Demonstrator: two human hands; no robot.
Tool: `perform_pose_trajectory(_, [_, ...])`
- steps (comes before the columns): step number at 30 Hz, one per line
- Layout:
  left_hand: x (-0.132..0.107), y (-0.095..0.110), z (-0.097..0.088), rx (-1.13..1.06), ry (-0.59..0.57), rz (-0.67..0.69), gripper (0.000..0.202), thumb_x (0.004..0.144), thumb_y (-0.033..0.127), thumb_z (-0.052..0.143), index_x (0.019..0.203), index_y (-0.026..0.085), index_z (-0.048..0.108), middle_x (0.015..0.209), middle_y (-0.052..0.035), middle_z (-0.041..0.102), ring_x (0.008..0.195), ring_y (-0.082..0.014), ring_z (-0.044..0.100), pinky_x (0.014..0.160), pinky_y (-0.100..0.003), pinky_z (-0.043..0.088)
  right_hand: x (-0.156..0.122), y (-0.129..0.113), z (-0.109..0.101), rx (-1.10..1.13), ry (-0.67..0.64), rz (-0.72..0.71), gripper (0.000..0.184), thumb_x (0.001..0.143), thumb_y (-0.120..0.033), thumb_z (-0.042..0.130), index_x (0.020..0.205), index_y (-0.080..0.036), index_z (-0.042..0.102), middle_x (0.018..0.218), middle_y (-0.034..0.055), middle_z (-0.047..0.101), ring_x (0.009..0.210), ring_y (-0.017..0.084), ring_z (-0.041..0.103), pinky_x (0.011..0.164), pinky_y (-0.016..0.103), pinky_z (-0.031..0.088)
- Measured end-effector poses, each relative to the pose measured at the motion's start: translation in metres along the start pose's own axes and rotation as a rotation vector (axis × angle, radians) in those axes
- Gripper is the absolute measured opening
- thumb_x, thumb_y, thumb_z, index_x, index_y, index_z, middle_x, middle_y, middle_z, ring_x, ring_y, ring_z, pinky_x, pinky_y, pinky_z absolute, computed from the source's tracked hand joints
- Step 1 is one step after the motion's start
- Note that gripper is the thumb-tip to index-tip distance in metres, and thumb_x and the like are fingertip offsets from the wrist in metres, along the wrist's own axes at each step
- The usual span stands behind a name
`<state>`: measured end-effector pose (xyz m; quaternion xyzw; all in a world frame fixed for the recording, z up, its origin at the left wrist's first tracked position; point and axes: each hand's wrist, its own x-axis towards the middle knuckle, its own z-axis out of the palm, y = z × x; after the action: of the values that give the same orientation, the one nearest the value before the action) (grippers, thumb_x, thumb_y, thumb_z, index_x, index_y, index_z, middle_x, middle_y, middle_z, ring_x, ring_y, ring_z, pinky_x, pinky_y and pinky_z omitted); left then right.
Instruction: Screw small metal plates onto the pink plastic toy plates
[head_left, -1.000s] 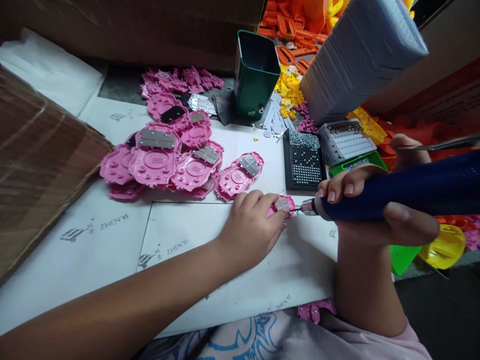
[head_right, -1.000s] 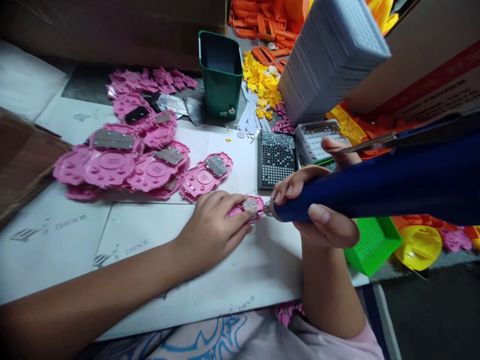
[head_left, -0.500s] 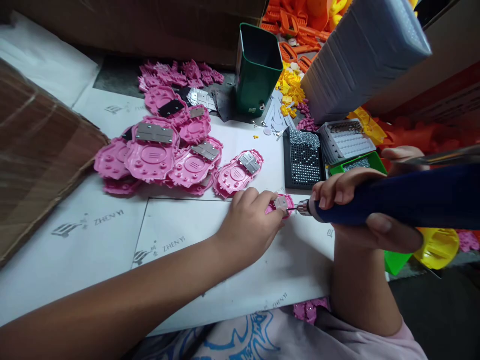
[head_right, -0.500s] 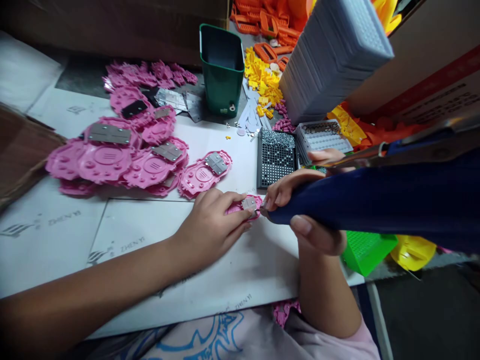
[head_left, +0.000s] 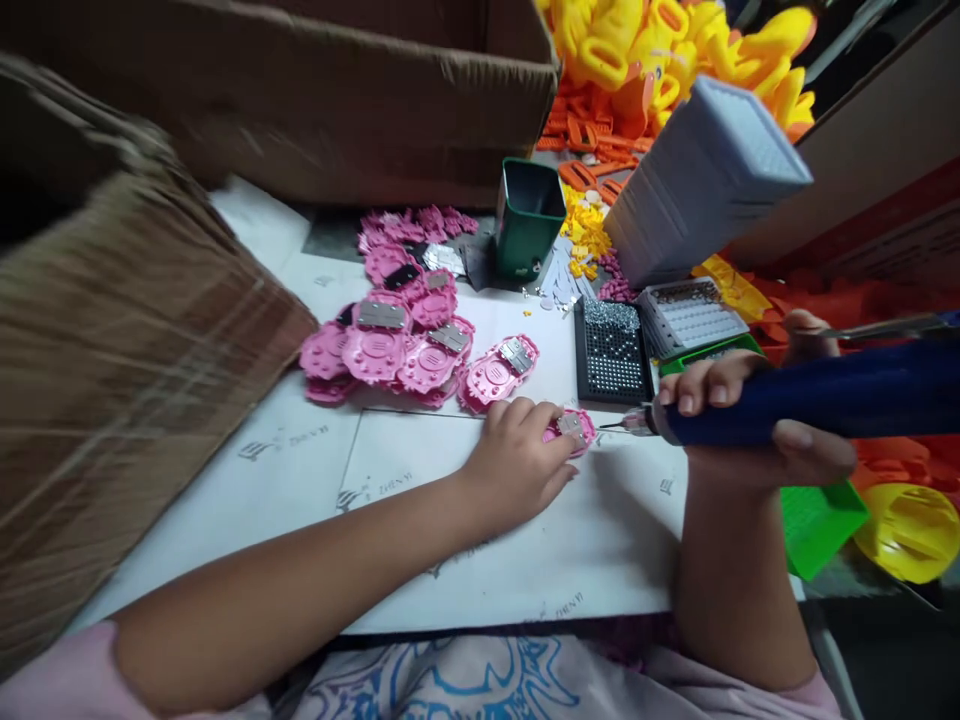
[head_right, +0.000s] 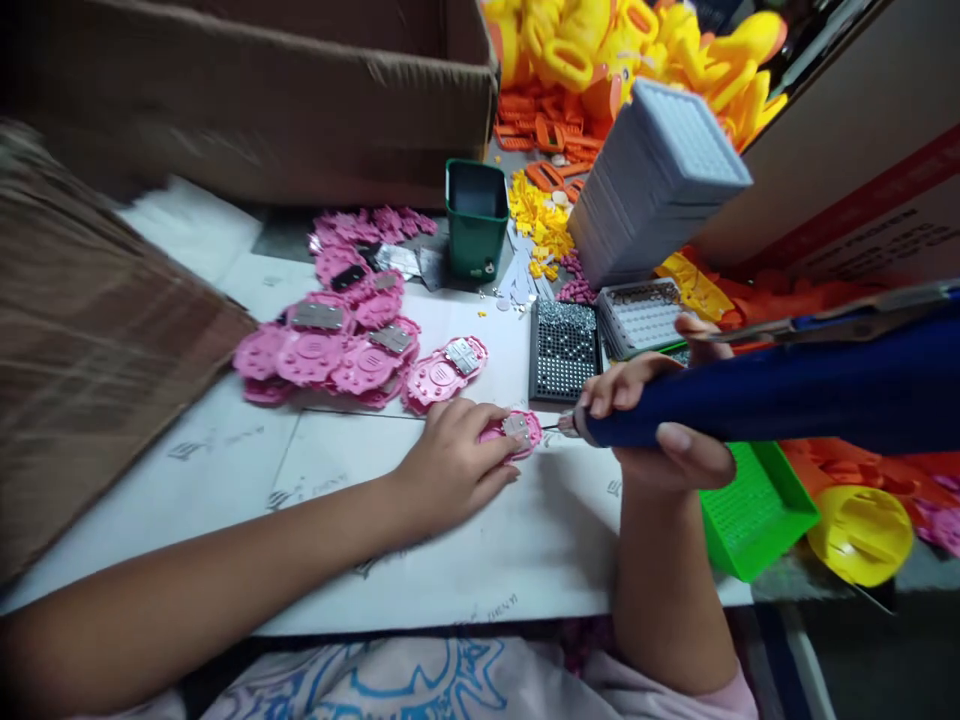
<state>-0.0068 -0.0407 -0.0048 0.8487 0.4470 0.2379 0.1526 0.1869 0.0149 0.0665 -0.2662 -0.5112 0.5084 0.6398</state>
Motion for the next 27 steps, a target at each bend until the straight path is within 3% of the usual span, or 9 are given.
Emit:
perform_pose_trajectory(6, [0.000,0.001,-0.005,0.038,0.095,0.071,0.022,0.085,0.025,0.062,0.104,0.020,0.071,0.116,-0.0106,0.066,0.095,-0.0241,0.055,0.083,-0.039,0.041,0.002,-0.005,-0.026,0.041,0.089,-0.037,0.045,0.057,-0.032,0.063,0.103,-0.031,0.065,0.059,-0.0036,0.058,0.050,0.017,0.054,0.053,0.035,0.049])
perform_pose_trajectory(10, [0.010,-0.011,-0.030,0.135,0.212,-0.071,0.029,0.087,0.025,0.061,0.114,0.018,0.069,0.117,-0.0133,0.066,0.104,-0.0281,0.054,0.087,-0.043,0.042,0.002,0.004,-0.032,0.059,0.053,-0.022,0.032,0.059,-0.030,0.064,0.091,-0.030,0.065,0.061,-0.0025,0.061,0.052,0.017,0.057,0.056,0.035,0.050])
perform_pose_trajectory(14, [0.015,-0.033,-0.053,0.179,0.259,-0.225,0.033,0.087,0.026,0.061,0.118,0.017,0.067,0.116,-0.0133,0.066,0.108,-0.0297,0.053,0.092,-0.047,0.041,0.003,0.016,-0.035,0.077,0.016,-0.002,0.033,0.063,-0.028,0.068,0.095,-0.028,0.063,0.065,-0.0015,0.064,0.055,0.018,0.060,0.057,0.036,0.051])
perform_pose_trajectory(19, [0.008,-0.049,-0.050,0.129,0.271,-0.364,0.027,0.083,0.024,0.065,0.108,0.018,0.072,0.115,-0.0131,0.068,0.107,-0.0323,0.053,0.096,-0.053,0.037,0.004,0.026,-0.039,0.067,0.017,0.020,0.043,0.066,-0.030,0.074,0.107,-0.029,0.060,0.066,-0.0022,0.064,0.056,0.018,0.061,0.056,0.036,0.052])
perform_pose_trajectory(24, [0.000,-0.039,-0.046,-0.015,0.394,-0.427,0.027,0.082,0.027,0.066,0.106,0.015,0.072,0.127,-0.0201,0.061,0.119,-0.0419,0.045,0.101,-0.066,0.026,0.001,0.027,-0.043,0.050,0.007,0.011,0.045,0.067,-0.036,0.074,0.109,-0.028,0.059,0.066,-0.0021,0.062,0.056,0.018,0.060,0.056,0.039,0.054])
perform_pose_trajectory(27, [-0.004,-0.020,-0.059,-0.134,0.478,-0.399,0.028,0.085,0.040,0.065,0.101,0.018,0.072,0.126,-0.0182,0.061,0.123,-0.0399,0.045,0.106,-0.063,0.025,0.001,0.027,-0.045,0.072,-0.017,-0.003,0.041,0.070,-0.031,0.073,0.108,-0.028,0.059,0.068,-0.0020,0.064,0.059,0.018,0.062,0.057,0.036,0.054])
